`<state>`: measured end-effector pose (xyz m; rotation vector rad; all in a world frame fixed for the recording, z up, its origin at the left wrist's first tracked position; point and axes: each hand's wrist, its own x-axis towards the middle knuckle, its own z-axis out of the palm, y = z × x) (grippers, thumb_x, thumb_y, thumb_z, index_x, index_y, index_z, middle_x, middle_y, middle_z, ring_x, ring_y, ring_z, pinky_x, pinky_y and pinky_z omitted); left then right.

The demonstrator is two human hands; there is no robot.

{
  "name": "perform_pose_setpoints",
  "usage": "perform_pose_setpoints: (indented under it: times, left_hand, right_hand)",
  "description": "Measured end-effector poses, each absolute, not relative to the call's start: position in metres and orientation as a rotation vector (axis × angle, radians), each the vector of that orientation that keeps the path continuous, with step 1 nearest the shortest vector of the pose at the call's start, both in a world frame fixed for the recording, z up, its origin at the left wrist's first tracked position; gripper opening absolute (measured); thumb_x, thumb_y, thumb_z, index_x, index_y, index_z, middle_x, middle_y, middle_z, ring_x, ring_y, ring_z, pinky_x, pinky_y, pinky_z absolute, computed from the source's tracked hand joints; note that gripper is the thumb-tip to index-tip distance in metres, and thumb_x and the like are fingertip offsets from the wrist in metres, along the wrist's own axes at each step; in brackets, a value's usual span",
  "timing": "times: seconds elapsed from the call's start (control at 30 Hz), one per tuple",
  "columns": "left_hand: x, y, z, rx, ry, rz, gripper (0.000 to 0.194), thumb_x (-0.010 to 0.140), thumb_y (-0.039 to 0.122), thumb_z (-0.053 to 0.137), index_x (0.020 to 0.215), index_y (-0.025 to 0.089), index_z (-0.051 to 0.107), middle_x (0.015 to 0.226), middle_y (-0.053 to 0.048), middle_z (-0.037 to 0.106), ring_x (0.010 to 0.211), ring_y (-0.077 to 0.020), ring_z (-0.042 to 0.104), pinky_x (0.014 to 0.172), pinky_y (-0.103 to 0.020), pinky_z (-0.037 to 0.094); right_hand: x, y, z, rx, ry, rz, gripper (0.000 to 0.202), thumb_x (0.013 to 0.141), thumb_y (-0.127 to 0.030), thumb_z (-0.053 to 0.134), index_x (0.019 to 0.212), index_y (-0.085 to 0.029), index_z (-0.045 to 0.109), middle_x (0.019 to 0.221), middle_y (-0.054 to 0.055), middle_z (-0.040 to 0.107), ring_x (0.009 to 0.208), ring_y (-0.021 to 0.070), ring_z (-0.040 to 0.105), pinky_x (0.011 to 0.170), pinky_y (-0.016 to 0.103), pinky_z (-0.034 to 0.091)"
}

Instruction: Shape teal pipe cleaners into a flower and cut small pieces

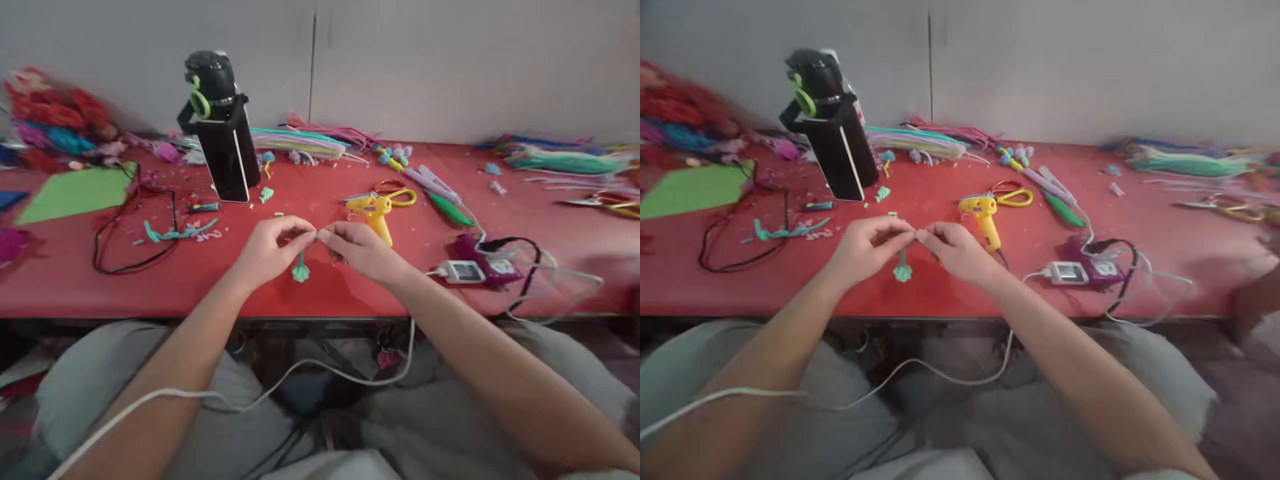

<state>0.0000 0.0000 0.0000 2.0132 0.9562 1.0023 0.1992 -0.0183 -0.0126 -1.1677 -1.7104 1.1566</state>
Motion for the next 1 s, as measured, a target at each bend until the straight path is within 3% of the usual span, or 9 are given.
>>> perform_pose_setpoints:
  times: [0.4, 0.57, 0.77, 1.0]
  left_hand:
    - [0.003, -0.001, 0.000, 1.966, 0.968, 0.976, 0.015, 0.090, 0.030, 0.065, 0.087, 0.016, 0.071, 0.081, -0.005, 0.075, 0.075, -0.0148, 0.070, 0.070, -0.025, 0.056]
    - [0.002, 0.000, 0.000, 1.939, 0.987, 0.986, 0.017, 0.091, 0.031, 0.064, 0.084, 0.016, 0.069, 0.079, -0.004, 0.073, 0.072, -0.0142, 0.069, 0.069, -0.025, 0.056]
    - [0.003, -0.001, 0.001, 1.922, 0.969, 0.984, 0.016, 0.091, 0.031, 0.065, 0.084, 0.016, 0.069, 0.078, -0.004, 0.072, 0.072, -0.0141, 0.069, 0.069, -0.025, 0.056]
    - [0.005, -0.003, 0.004, 1.924, 0.977, 0.977, 0.017, 0.091, 0.030, 0.065, 0.083, 0.016, 0.069, 0.077, -0.004, 0.072, 0.072, -0.0139, 0.069, 0.068, -0.025, 0.056]
  right_hand:
    - [0.196, -0.025, -0.011, -1.081, -1.536, 1.305, 0.045, 0.088, -0.060, 0.064, 0.072, -0.019, 0.055, 0.060, -0.003, 0.053, 0.056, 0.0095, 0.048, 0.057, 0.026, 0.039]
    - [0.198, -0.023, -0.013, -1.136, -1.520, 1.185, 0.046, 0.092, -0.061, 0.059, 0.076, -0.018, 0.062, 0.061, -0.002, 0.055, 0.055, 0.0101, 0.048, 0.056, 0.026, 0.039]
    - [0.199, -0.029, -0.006, -1.147, -1.619, 0.801, 0.025, 0.089, -0.042, 0.068, 0.086, -0.018, 0.070, 0.078, 0.002, 0.069, 0.068, 0.0129, 0.058, 0.064, 0.028, 0.045]
    - [0.194, -0.031, -0.009, -1.138, -1.692, 0.620, 0.016, 0.090, -0.031, 0.068, 0.081, -0.018, 0.069, 0.075, 0.001, 0.068, 0.063, 0.0120, 0.056, 0.060, 0.027, 0.044]
